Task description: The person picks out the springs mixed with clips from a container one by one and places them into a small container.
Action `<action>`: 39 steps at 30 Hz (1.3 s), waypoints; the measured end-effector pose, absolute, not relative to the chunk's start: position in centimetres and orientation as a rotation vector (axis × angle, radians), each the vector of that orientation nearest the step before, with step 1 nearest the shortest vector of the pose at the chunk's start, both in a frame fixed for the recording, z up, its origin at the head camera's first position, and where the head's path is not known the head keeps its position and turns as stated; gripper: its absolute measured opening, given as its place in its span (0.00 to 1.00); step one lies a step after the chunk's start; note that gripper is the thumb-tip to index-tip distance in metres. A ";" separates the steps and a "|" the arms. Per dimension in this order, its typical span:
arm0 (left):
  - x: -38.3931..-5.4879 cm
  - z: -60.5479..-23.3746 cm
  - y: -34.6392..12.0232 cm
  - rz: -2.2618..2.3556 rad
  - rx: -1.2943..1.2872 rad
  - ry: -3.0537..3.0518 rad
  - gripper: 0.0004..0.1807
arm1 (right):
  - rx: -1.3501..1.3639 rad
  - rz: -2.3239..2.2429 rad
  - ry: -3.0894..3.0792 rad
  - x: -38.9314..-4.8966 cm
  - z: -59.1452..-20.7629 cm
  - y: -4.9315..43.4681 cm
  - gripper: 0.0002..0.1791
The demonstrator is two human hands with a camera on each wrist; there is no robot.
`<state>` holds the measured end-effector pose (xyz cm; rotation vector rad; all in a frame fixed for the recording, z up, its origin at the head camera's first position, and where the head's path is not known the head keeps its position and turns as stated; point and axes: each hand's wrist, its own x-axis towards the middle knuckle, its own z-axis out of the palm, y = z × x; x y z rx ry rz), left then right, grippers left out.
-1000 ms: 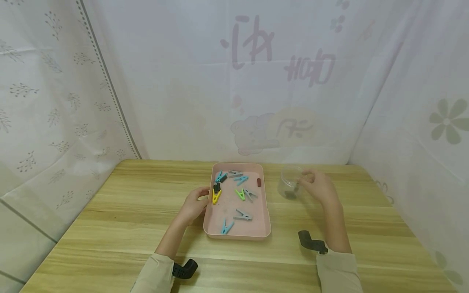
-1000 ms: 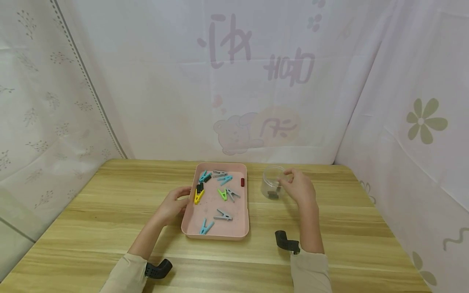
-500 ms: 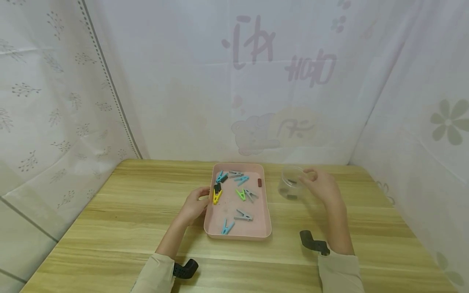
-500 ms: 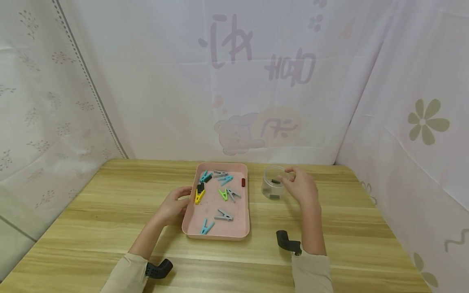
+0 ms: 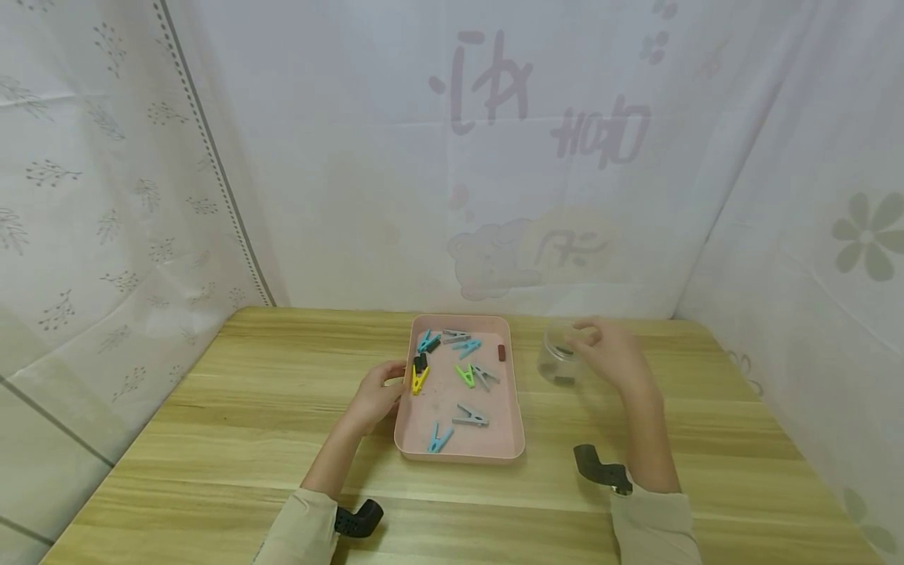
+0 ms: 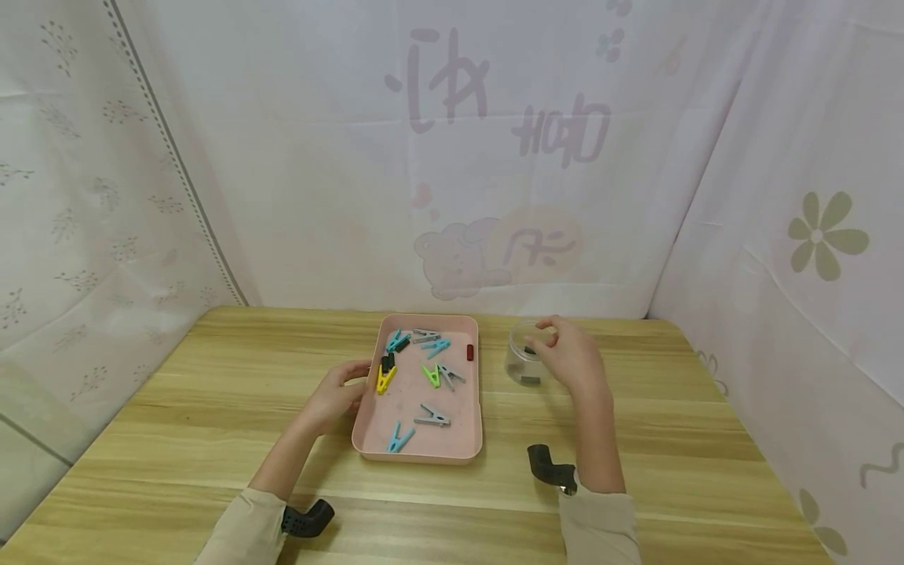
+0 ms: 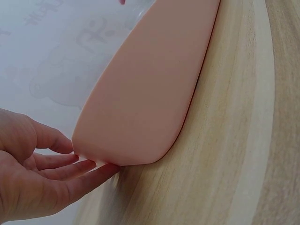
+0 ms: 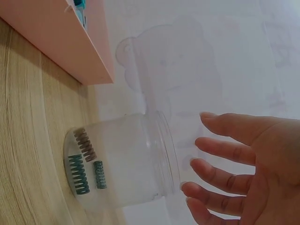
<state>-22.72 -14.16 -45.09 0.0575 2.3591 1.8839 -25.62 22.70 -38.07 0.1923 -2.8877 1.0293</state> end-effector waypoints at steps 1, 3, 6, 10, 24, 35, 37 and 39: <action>-22.7 -45.1 -14.1 1.883 0.055 2.359 0.24 | 0.198 1.030 -2.886 -25.6 -38.0 22.6 0.29; -22.7 -45.0 -14.1 1.881 0.046 2.360 0.24 | 0.200 1.042 -2.885 -25.6 -38.0 22.3 0.29; -22.8 -45.0 -14.1 1.873 0.031 2.365 0.24 | 0.214 1.052 -2.881 -25.6 -37.8 22.0 0.30; -22.9 -45.1 -14.1 1.868 0.024 2.368 0.24 | 0.257 1.071 -2.877 -25.5 -37.7 21.5 0.30; -22.9 -45.1 -13.9 1.868 0.036 2.372 0.25 | 0.353 1.067 -2.880 -25.9 -37.9 20.7 0.24; -22.9 -45.3 -14.1 1.855 0.031 2.390 0.25 | 0.364 1.073 -2.884 -26.1 -38.0 19.8 0.25; -22.9 -45.2 -14.2 1.858 0.042 2.388 0.25 | 0.367 1.077 -2.888 -26.2 -38.1 19.5 0.25; -22.8 -45.3 -14.2 1.860 0.049 2.382 0.25 | 0.364 1.081 -2.895 -26.5 -38.2 19.2 0.24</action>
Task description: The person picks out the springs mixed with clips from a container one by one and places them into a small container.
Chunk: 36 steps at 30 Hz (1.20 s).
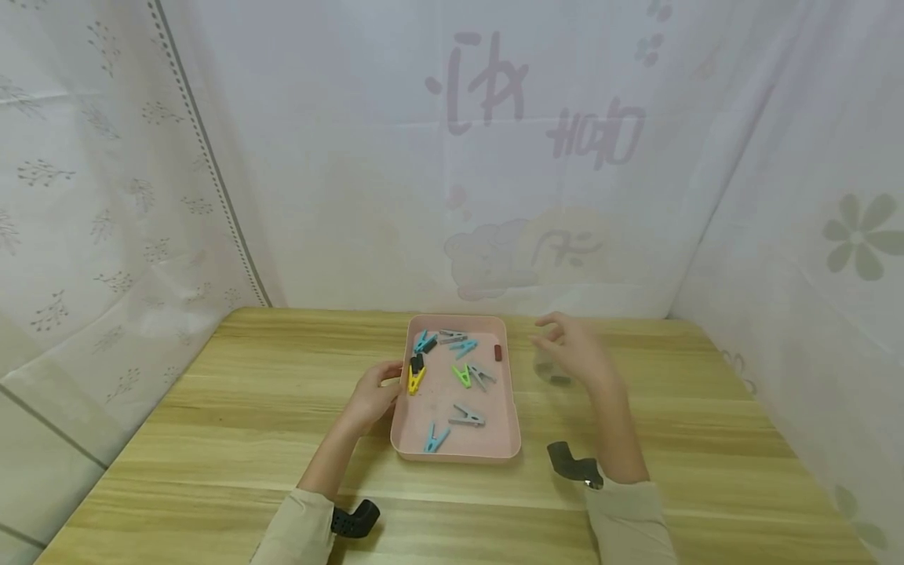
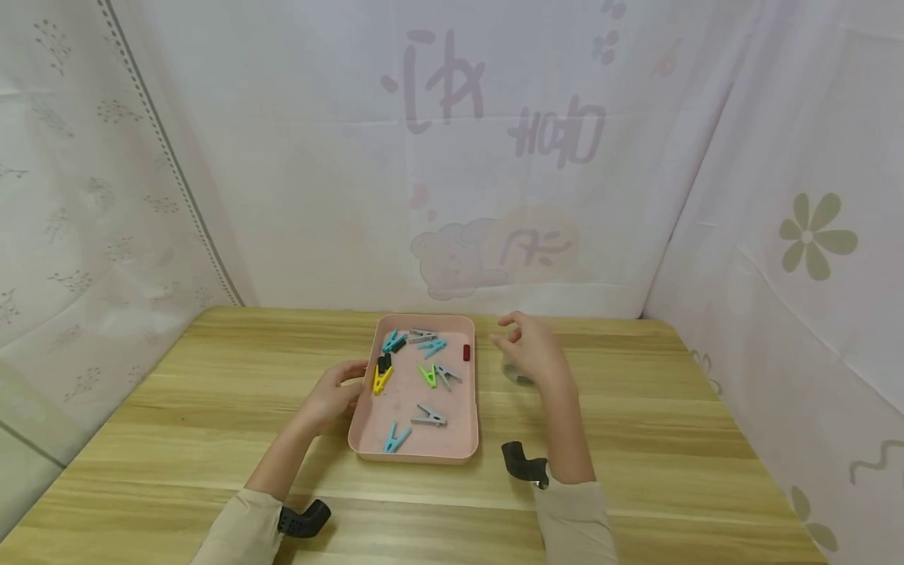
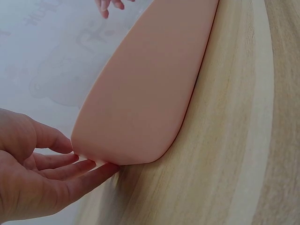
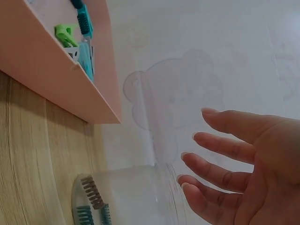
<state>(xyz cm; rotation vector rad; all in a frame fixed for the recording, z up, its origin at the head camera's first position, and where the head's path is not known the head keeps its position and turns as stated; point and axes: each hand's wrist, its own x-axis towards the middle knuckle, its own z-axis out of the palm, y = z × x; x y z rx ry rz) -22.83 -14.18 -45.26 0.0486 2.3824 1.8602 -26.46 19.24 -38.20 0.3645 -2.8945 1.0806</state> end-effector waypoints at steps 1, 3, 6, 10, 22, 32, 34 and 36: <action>-22.8 -45.3 -14.2 1.865 0.046 2.377 0.25 | 0.364 1.090 -2.901 -26.6 -38.2 19.1 0.24; -22.8 -45.3 -14.2 1.872 0.049 2.370 0.25 | 0.353 1.083 -2.914 -26.7 -38.3 18.8 0.25; -22.8 -45.4 -14.1 1.883 0.052 2.366 0.25 | 0.335 1.079 -2.930 -26.8 -38.4 18.6 0.25; -22.8 -45.4 -14.2 1.896 0.051 2.359 0.24 | 0.318 1.061 -2.931 -26.9 -38.5 18.2 0.25; -22.8 -45.2 -14.2 1.886 0.051 2.369 0.25 | 0.292 0.923 -2.947 -27.1 -38.5 16.6 0.24; -22.9 -45.3 -14.3 1.895 0.053 2.361 0.25 | 0.285 0.935 -2.959 -27.4 -38.6 15.7 0.24; -22.9 -45.2 -14.2 1.892 0.058 2.362 0.25 | 0.288 0.937 -2.965 -27.4 -38.6 15.6 0.24; -22.9 -45.2 -14.2 1.890 0.058 2.362 0.25 | 0.289 0.950 -2.967 -27.4 -38.7 15.5 0.24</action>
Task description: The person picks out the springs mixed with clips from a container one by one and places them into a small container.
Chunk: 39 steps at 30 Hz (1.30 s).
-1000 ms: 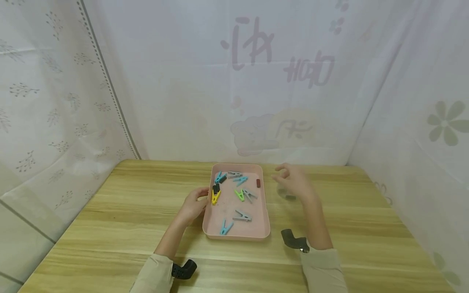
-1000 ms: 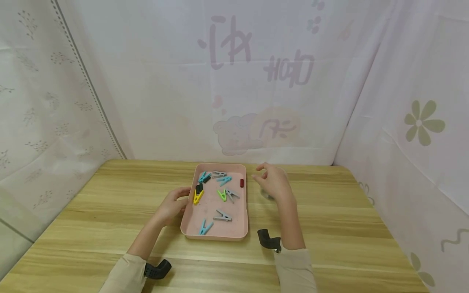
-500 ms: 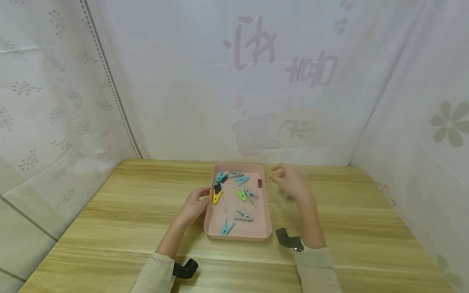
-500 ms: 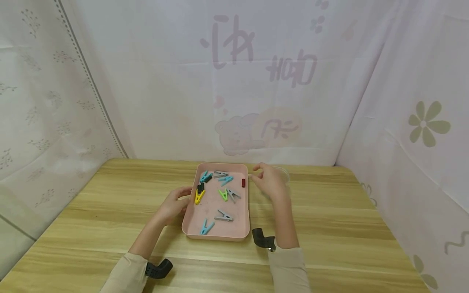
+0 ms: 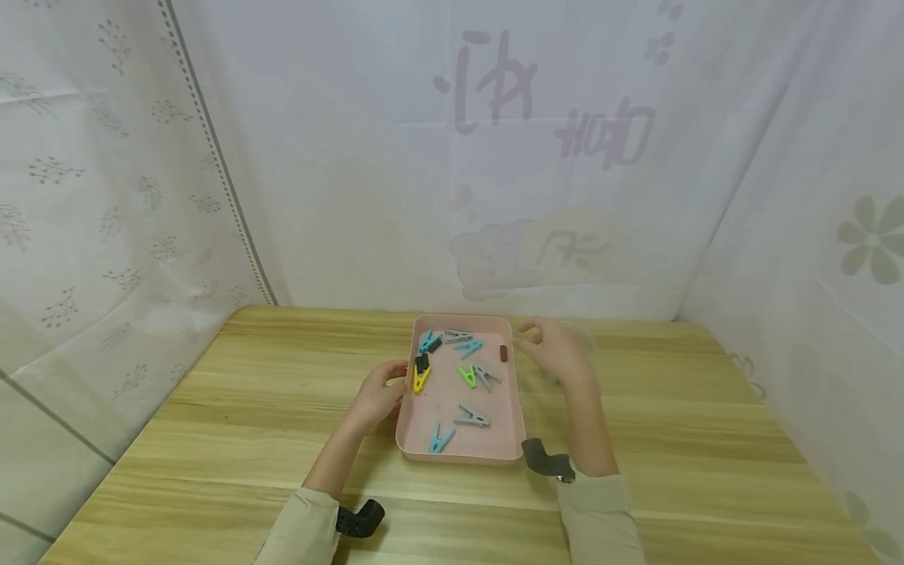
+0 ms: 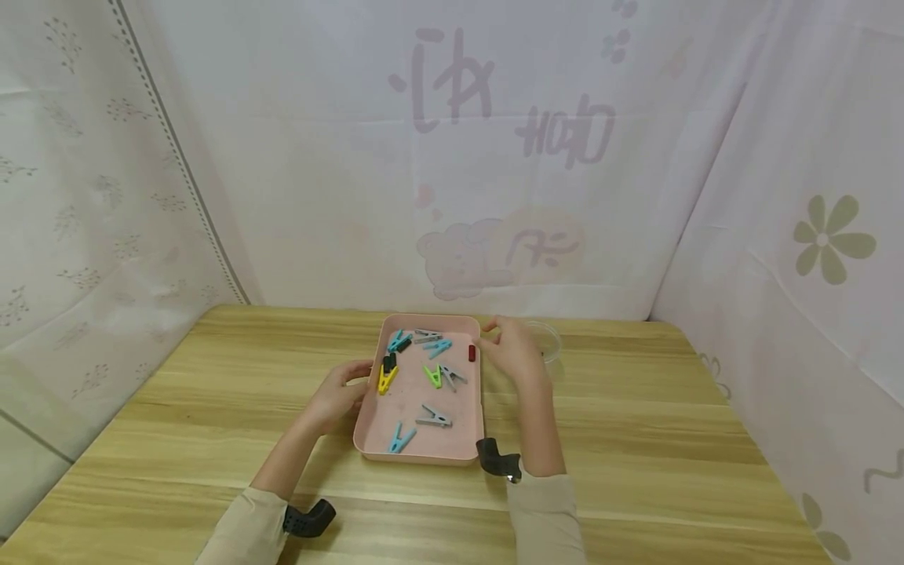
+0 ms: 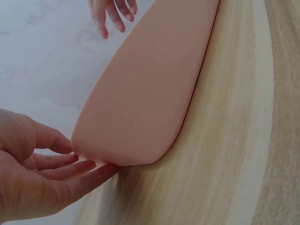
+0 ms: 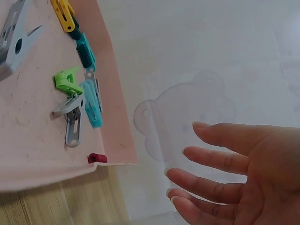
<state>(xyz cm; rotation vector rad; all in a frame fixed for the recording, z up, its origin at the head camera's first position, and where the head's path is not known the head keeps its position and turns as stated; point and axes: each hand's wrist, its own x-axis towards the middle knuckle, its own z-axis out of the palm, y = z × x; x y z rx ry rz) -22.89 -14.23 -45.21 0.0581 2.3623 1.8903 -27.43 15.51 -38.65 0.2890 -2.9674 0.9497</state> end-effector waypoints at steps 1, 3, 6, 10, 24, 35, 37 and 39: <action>-22.9 -45.2 -14.2 1.886 0.061 2.366 0.25 | 0.290 0.959 -2.967 -27.5 -38.7 15.5 0.24; -22.8 -45.2 -14.2 1.886 0.059 2.370 0.25 | 0.292 0.986 -2.966 -27.6 -38.8 15.4 0.24; -22.8 -45.2 -14.2 1.899 0.064 2.359 0.25 | 0.270 1.065 -2.966 -27.8 -39.1 15.2 0.23; -22.8 -45.3 -14.1 1.911 0.067 2.345 0.25 | 0.253 1.136 -2.964 -28.2 -39.6 14.8 0.21; -22.8 -45.4 -14.0 1.904 0.067 2.349 0.24 | 0.290 1.117 -2.976 -29.1 -40.7 13.8 0.17; -22.9 -45.4 -14.2 1.914 0.080 2.346 0.24 | 0.213 1.139 -3.038 -30.0 -41.2 13.3 0.20; -22.8 -45.2 -14.2 1.912 0.107 2.353 0.24 | 0.198 1.125 -3.048 -30.3 -41.2 13.2 0.20; -22.7 -45.1 -14.2 1.911 0.120 2.356 0.24 | 0.186 1.111 -3.057 -30.5 -41.2 13.1 0.20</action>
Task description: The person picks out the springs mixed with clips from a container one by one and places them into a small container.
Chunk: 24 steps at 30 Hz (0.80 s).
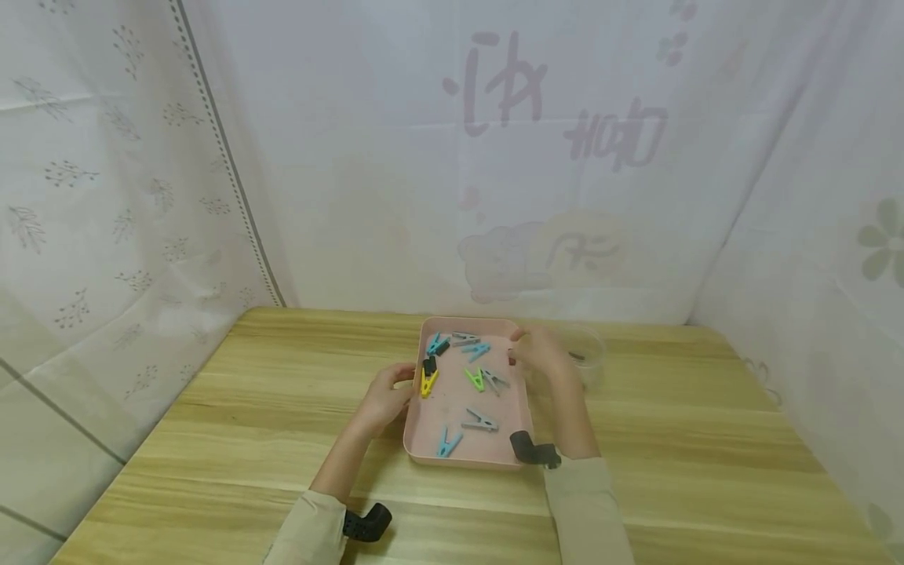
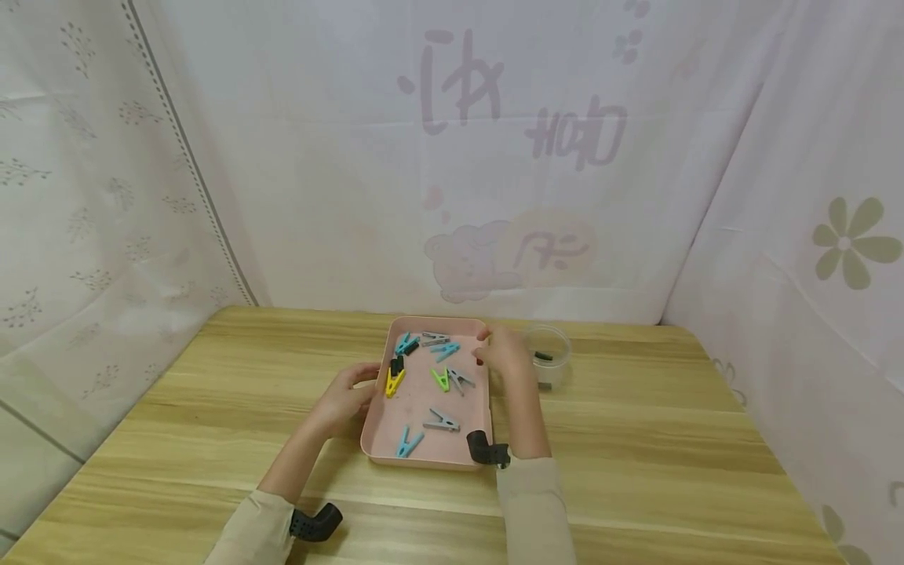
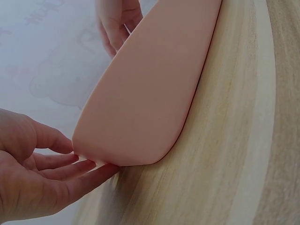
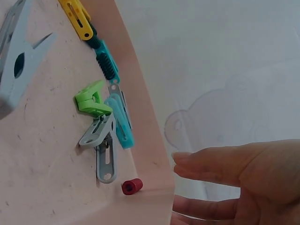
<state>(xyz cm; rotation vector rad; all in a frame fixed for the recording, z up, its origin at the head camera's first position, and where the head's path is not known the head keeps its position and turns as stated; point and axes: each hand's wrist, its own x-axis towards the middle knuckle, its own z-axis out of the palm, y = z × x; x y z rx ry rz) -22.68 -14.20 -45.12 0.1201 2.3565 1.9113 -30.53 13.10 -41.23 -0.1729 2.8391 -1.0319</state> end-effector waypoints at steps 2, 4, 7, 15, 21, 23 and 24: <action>-22.7 -45.2 -14.2 1.912 0.121 2.353 0.24 | -0.158 -1.022 2.832 -30.8 -41.3 13.0 0.20; -22.8 -45.2 -14.2 1.913 0.103 2.345 0.24 | -0.145 -1.007 2.827 -31.0 -41.4 13.0 0.19; -22.9 -45.3 -14.2 1.917 0.066 2.334 0.25 | -0.129 -0.965 2.832 -31.2 -41.5 12.9 0.19; -22.9 -45.1 -14.1 1.907 0.047 2.348 0.26 | -0.148 -0.835 2.862 -31.9 -42.0 12.6 0.20; -23.0 -45.2 -14.1 1.905 0.044 2.350 0.26 | -0.198 -0.819 2.874 -32.4 -42.6 12.6 0.21; -23.0 -45.2 -14.1 1.903 0.040 2.348 0.26 | -0.213 -0.813 2.882 -32.5 -42.7 12.6 0.22; -23.0 -45.2 -14.1 1.903 0.036 2.346 0.26 | -0.217 -0.808 2.885 -32.6 -42.8 12.6 0.22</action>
